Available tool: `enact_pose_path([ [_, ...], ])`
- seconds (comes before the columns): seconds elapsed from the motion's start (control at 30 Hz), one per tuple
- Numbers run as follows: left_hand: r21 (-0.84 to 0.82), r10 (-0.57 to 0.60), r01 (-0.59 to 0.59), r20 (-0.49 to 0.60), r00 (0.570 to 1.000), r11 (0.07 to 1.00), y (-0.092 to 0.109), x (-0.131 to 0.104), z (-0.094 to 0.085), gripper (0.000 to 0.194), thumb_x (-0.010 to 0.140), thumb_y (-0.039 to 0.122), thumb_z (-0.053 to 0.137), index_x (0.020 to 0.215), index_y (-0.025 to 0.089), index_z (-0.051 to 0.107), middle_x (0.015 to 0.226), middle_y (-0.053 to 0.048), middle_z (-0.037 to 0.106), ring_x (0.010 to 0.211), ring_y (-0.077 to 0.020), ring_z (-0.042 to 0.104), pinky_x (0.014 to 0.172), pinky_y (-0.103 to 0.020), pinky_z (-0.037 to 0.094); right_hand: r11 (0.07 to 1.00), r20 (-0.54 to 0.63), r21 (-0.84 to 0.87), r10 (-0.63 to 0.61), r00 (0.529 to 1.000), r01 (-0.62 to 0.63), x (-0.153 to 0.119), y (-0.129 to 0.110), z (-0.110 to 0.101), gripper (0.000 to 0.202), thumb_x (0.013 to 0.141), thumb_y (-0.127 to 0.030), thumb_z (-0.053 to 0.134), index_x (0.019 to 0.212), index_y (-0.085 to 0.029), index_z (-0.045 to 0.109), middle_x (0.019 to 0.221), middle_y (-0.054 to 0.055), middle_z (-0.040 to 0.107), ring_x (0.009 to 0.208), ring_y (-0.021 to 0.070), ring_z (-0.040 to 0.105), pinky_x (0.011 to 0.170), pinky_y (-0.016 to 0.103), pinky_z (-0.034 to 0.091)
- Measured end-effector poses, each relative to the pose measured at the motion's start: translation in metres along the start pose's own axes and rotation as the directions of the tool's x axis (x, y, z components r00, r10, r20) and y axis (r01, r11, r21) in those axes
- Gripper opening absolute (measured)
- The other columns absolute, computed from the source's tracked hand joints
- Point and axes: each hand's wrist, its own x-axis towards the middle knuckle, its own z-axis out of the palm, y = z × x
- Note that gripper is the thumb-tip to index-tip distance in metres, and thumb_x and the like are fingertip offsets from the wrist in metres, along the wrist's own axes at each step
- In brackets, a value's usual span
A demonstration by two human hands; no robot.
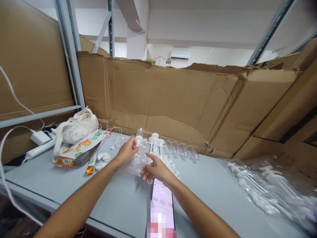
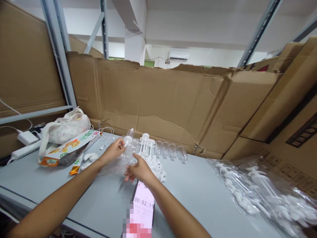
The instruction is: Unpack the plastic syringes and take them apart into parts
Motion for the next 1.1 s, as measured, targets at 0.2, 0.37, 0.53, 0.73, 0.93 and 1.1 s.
enact_pose_path([
  [0.2,-0.063,0.085,-0.083,0.018,0.996,0.994,0.011,-0.001,0.002,0.013,0.075,0.025,0.051,0.078,0.021,0.040,0.063,0.007,0.048,0.056,-0.0098,0.050,0.056,-0.021,0.037,0.978,-0.086,-0.175,-0.129,0.988,0.112,0.001,0.006,0.005,0.040,0.081,-0.021,0.048,0.119,-0.009,0.052,0.064,0.003,0.066,0.045,0.0137,0.061,0.037,0.022,0.042],
  [0.37,-0.080,0.112,-0.113,-0.018,0.994,0.990,0.014,-0.001,0.000,0.013,0.076,0.026,0.052,0.078,0.021,0.039,0.065,0.007,0.047,0.057,-0.0098,0.050,0.057,-0.021,0.037,0.948,-0.005,-0.302,-0.107,0.994,0.101,0.005,0.001,0.008,0.036,0.082,-0.035,0.053,0.108,-0.011,0.059,0.059,0.003,0.065,0.041,0.0131,0.058,0.038,0.023,0.042],
  [0.53,-0.068,0.074,-0.073,0.012,0.997,0.995,0.000,0.000,0.007,0.013,0.073,0.023,0.053,0.078,0.021,0.041,0.059,0.008,0.045,0.052,-0.0095,0.046,0.053,-0.020,0.033,0.853,0.018,-0.513,-0.099,0.995,0.094,0.001,-0.020,0.000,0.030,0.077,-0.040,0.061,0.092,-0.015,0.065,0.041,-0.003,0.054,0.031,0.0144,0.050,0.036,0.024,0.034],
  [0.73,-0.104,0.093,-0.089,0.038,0.995,0.991,0.011,-0.010,0.017,0.012,0.075,0.023,0.053,0.077,0.020,0.041,0.063,0.007,0.047,0.055,-0.0090,0.045,0.054,-0.020,0.034,0.513,-0.105,-0.841,-0.464,0.880,0.170,-0.016,-0.044,-0.020,0.029,0.086,-0.027,0.048,0.112,-0.019,0.058,0.073,0.007,0.066,0.059,0.0202,0.061,0.056,0.029,0.040],
  [0.93,-0.172,0.290,-0.274,0.077,0.954,0.946,0.049,-0.038,0.022,0.010,0.080,0.022,0.052,0.079,0.019,0.043,0.073,0.003,0.047,0.069,-0.0108,0.048,0.068,-0.023,0.039,0.703,-0.324,-0.677,-0.551,0.769,0.218,-0.026,-0.024,-0.058,0.037,0.084,-0.040,0.051,0.114,-0.020,0.042,0.096,0.009,0.064,0.067,0.0196,0.063,0.056,0.032,0.048],
  [1.1,-0.330,0.222,-0.143,0.217,0.950,0.933,0.066,-0.059,0.032,0.012,0.082,0.022,0.051,0.078,0.019,0.040,0.073,0.003,0.046,0.068,-0.0101,0.048,0.066,-0.023,0.040,0.417,-0.251,-0.869,-0.836,0.488,0.267,-0.042,0.005,-0.073,0.034,0.084,-0.033,0.054,0.113,-0.022,0.041,0.113,0.014,0.058,0.085,0.0239,0.063,0.059,0.035,0.052],
])
